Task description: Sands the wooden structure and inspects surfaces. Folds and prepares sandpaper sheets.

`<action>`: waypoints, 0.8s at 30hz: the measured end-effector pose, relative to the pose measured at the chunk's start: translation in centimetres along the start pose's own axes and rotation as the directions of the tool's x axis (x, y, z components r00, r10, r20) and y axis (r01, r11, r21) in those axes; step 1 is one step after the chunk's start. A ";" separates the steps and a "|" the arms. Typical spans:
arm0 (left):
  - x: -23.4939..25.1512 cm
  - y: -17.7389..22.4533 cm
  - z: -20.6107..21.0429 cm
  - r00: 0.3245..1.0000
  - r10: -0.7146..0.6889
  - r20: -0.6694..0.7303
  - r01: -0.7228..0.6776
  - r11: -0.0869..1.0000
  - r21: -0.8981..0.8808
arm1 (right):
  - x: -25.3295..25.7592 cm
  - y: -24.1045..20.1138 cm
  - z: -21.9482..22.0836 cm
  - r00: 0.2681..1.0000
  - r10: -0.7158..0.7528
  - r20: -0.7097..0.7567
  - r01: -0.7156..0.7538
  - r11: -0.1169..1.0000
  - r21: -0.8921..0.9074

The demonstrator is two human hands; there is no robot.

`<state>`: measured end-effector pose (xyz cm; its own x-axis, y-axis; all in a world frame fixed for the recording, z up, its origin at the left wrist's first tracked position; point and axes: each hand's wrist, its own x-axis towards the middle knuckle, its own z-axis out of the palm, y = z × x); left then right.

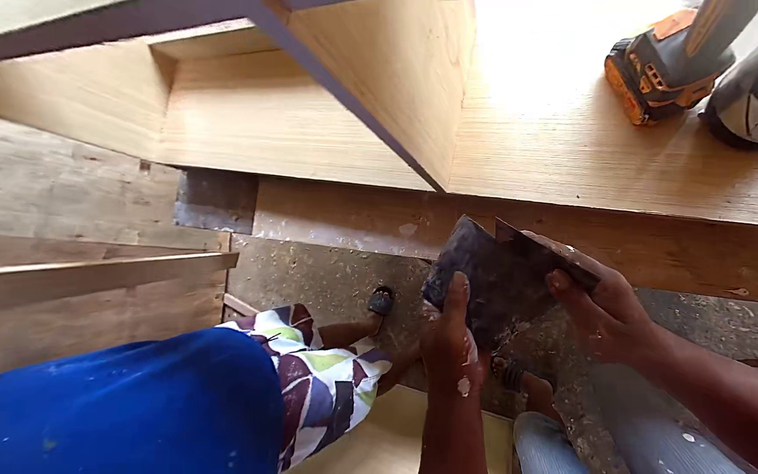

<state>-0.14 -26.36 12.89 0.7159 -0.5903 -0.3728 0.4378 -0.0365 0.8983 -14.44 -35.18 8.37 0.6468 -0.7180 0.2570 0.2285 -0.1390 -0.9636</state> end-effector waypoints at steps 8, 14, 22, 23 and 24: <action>-0.8 1.6 -2.8 0.961 0.242 0.138 -0.261 0.953 0.151 | -0.2 -1.7 -1.6 0.967 0.255 -0.008 -0.249 0.936 -0.248; -1.5 -1.0 -2.5 0.864 0.488 0.125 -0.499 0.863 0.082 | -1.2 -5.1 1.3 0.879 0.451 -0.151 -0.372 0.850 0.373; -1.7 -2.8 -2.6 0.776 0.572 0.265 -0.630 0.685 0.367 | 1.3 -3.9 1.2 0.829 0.558 -0.033 -0.506 0.775 0.380; -1.6 -2.5 -2.7 0.784 0.550 0.287 -0.620 0.684 0.383 | 1.6 -3.7 0.8 0.840 0.543 -0.002 -0.507 0.785 0.357; -1.5 -2.1 -3.0 0.805 0.517 0.290 -0.593 0.702 0.395 | 2.1 -3.5 0.2 0.853 0.521 0.027 -0.497 0.796 0.346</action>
<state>-0.50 -23.01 10.88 0.6449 -0.7282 0.2321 -0.3322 0.0065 0.9432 -13.74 -36.01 12.26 0.6907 -0.6666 -0.2804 0.1124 0.4820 -0.8689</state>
